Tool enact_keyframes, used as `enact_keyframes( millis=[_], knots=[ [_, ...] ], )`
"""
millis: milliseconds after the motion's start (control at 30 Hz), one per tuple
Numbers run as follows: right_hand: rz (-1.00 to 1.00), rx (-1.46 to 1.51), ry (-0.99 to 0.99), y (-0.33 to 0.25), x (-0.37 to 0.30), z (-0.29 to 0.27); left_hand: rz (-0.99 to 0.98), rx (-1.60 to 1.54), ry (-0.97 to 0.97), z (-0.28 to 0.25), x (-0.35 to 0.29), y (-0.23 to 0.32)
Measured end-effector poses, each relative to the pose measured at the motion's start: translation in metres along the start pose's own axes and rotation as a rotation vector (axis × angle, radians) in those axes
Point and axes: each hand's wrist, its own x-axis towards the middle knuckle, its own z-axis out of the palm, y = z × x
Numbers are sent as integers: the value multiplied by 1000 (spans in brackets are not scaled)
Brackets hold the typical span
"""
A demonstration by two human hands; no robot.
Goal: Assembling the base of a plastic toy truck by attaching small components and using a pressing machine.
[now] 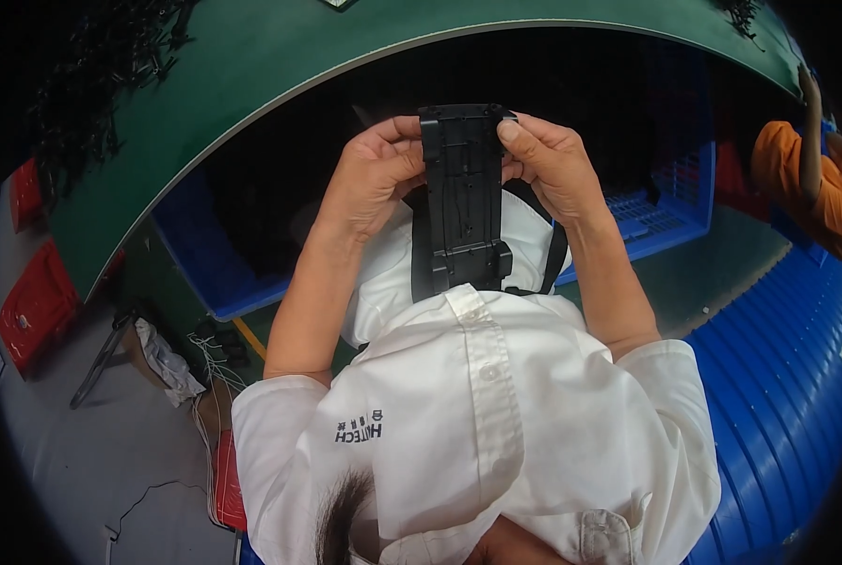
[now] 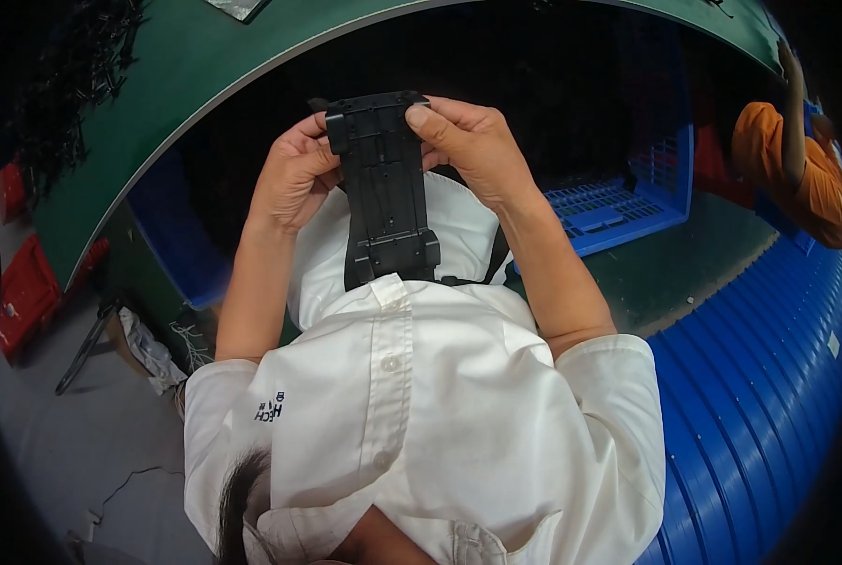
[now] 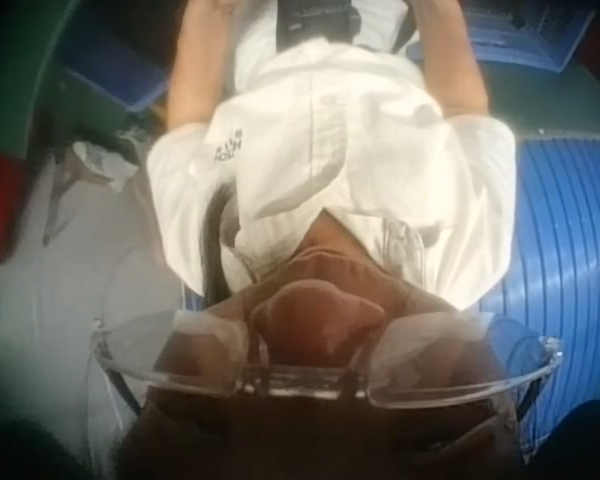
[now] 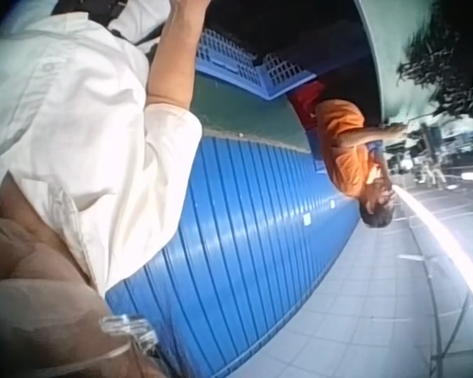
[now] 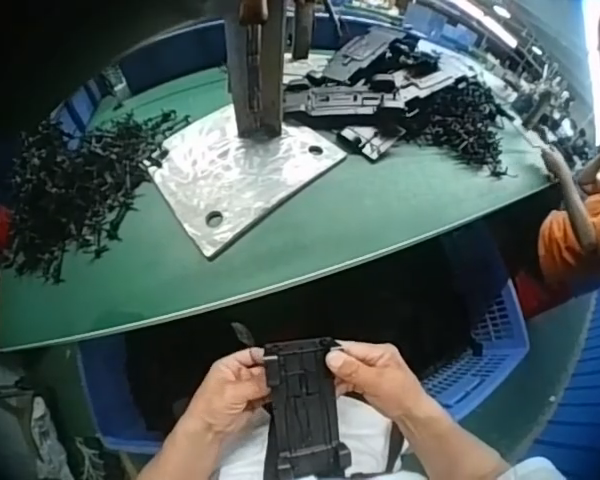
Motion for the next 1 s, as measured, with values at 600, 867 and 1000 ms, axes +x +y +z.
enact_keyframes(
  millis=[600, 867, 1000],
  knots=[
    [-49, -196, 57, -11, -3, 7, 58, 101, 75, 8, -8, 4],
    [-88, -259, 103, -12, -6, 15, 61, 163, 117, 9, -9, 5],
    [-113, -321, 108, -15, -8, 18, 40, 164, 89, 6, -11, 9]
  ],
)
